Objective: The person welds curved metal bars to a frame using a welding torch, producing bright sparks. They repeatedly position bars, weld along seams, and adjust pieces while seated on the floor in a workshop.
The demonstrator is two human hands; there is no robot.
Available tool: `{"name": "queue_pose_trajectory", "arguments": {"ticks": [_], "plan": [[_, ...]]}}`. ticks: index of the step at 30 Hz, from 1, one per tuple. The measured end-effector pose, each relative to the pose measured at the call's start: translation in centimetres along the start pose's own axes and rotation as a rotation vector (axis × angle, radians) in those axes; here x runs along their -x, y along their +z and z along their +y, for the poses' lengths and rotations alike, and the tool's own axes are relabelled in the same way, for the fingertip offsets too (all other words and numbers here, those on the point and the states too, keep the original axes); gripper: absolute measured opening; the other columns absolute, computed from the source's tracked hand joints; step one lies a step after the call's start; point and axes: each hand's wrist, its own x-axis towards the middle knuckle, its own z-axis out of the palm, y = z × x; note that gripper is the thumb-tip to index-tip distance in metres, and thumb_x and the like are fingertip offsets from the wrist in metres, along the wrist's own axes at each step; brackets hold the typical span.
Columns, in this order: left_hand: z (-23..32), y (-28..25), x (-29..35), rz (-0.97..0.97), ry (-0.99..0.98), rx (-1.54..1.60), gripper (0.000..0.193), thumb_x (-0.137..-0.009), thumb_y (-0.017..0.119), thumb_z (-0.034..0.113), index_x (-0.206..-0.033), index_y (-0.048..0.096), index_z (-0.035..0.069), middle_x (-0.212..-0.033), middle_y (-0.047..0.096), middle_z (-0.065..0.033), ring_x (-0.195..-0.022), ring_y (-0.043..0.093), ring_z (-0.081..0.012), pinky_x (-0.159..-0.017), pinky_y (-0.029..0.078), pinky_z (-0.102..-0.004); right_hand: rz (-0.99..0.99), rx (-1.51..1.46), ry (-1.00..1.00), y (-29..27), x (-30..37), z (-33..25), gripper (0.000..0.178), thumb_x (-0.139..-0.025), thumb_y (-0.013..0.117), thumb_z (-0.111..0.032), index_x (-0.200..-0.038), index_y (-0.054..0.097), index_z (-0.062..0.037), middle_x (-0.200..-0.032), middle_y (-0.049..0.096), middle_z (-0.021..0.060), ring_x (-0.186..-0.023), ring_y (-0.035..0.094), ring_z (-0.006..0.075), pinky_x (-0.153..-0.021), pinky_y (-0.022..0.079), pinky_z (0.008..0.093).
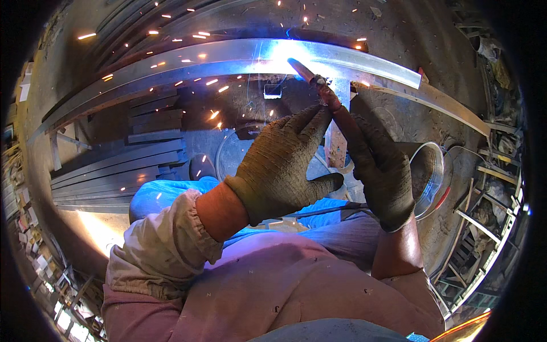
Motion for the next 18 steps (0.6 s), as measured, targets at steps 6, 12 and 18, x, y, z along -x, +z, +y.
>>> {"name": "queue_pose_trajectory", "arguments": {"ticks": [6, 12, 18], "plan": [[-0.08, 0.25, -0.34, 0.033, 0.044, 0.041, 0.113, -0.09, 0.096, 0.044, -0.176, 0.043, -0.005, -0.165, 0.061, -0.032, -0.143, 0.067, -0.0514, -0.121, 0.055, -0.0543, 0.049, 0.026, -0.13, 0.33, -0.67, 0.4, 0.038, -0.122, 0.067, -0.017, -0.159, 0.077, -0.0175, -0.114, 0.083, 0.0077, -0.1, 0.074, 0.0119, -0.092, 0.059, 0.0293], [-0.07, 0.14, -0.35, 0.081, 0.108, -0.078, 0.109, -0.089, 0.096, 0.043, -0.173, 0.047, -0.006, -0.164, 0.062, -0.0332, -0.141, 0.069, -0.0511, -0.118, 0.057, -0.0534, -0.021, -0.009, 0.06, -0.23, -0.26, -0.09, 0.039, -0.122, 0.064, -0.012, -0.159, 0.077, -0.0181, -0.109, 0.077, 0.0082, -0.095, 0.069, 0.0157, -0.089, 0.06, 0.034], [-0.29, 0.49, -0.23, 0.026, 0.001, -0.009, 0.113, -0.086, 0.094, 0.051, -0.169, 0.048, -0.01, -0.164, 0.059, -0.0339, -0.145, 0.063, -0.051, -0.126, 0.05, -0.0542, 0.007, -0.009, 0.015, 0.22, -0.53, 0.19, 0.037, -0.124, 0.065, -0.021, -0.158, 0.077, -0.0172, -0.132, 0.085, 0.01, -0.117, 0.073, 0.0097, -0.102, 0.06, 0.0329]]}}
